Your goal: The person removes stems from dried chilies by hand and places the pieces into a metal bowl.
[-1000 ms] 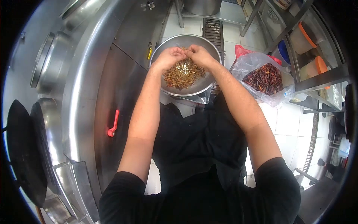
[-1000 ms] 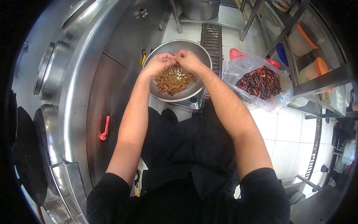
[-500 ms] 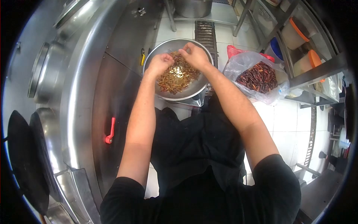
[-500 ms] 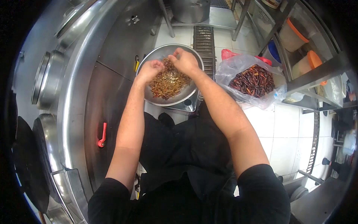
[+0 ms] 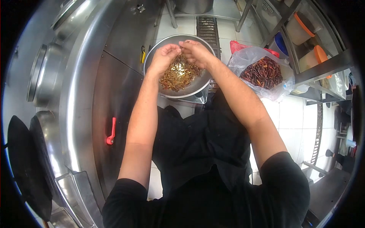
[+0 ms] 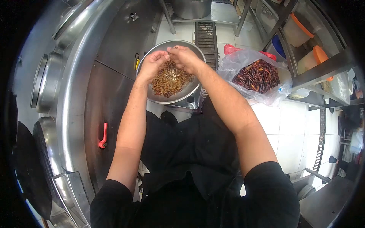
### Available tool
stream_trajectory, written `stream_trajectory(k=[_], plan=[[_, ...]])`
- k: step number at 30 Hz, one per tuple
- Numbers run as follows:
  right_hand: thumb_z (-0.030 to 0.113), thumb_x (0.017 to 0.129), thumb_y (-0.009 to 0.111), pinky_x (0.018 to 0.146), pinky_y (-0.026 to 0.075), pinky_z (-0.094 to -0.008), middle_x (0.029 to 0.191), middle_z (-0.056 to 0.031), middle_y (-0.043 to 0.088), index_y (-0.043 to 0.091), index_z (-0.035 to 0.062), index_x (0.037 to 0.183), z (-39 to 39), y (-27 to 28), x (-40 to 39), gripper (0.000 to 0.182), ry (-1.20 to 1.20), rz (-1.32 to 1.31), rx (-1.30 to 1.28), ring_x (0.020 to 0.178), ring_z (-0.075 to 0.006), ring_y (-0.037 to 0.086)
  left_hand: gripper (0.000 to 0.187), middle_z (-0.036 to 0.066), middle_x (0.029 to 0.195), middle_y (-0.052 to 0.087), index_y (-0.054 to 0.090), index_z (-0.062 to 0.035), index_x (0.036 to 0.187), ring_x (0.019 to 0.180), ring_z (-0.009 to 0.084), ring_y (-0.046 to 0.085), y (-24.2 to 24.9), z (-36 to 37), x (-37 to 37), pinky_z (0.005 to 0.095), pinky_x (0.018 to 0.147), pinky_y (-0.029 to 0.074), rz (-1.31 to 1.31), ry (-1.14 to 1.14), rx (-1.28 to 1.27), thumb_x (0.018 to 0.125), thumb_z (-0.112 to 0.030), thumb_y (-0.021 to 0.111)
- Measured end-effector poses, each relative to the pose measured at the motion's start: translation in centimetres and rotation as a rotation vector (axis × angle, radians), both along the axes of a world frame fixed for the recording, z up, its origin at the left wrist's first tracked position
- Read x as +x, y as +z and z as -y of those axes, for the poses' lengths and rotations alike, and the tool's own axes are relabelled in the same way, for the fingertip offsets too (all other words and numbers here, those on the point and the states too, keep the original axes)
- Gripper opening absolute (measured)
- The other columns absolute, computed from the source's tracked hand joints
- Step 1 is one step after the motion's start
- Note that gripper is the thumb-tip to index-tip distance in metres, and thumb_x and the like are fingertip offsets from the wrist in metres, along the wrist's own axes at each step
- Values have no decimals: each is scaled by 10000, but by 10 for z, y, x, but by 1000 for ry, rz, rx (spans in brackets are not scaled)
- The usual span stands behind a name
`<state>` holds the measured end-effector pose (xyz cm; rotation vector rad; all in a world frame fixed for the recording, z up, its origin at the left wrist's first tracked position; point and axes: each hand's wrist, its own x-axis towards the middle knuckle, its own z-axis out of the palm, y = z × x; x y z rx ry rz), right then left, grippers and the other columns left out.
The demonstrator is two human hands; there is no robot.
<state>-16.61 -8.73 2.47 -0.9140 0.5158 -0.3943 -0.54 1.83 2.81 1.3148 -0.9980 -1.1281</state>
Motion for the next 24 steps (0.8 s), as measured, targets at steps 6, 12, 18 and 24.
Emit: stream_trajectory(k=[6,12,18,24], plan=[[244,1033,612,403,212,-198,632,95,340,481,167,876,3,4,-3,218,42,147,198,486,-22,293,103,-63,870,594,657,-83,1073,702,20,448,1,2,-5,191,617,355,-91,-55,-89,1001,-152,683],[268,1016,620,398,249,-186,628,73,365,496,108,831,14,-2,-3,274,149,251,361,477,-34,310,79,-45,906,599,638,-89,1085,778,54,515,5,1,-13,216,698,414,-250,-174,-197,1021,-134,652],[193,988,542,401,268,-210,664,34,399,538,77,860,20,6,-10,172,12,401,316,486,-62,326,123,-5,963,651,665,-72,1105,850,108,604,-7,7,-8,255,777,485,171,-95,-48,985,-95,648],[81,957,491,453,311,-215,822,-41,529,599,25,1038,34,4,-17,145,-180,257,127,597,-92,417,289,122,1131,702,744,-142,1142,1078,310,671,-43,-1,-30,410,959,525,1127,-227,-53,873,-86,656]])
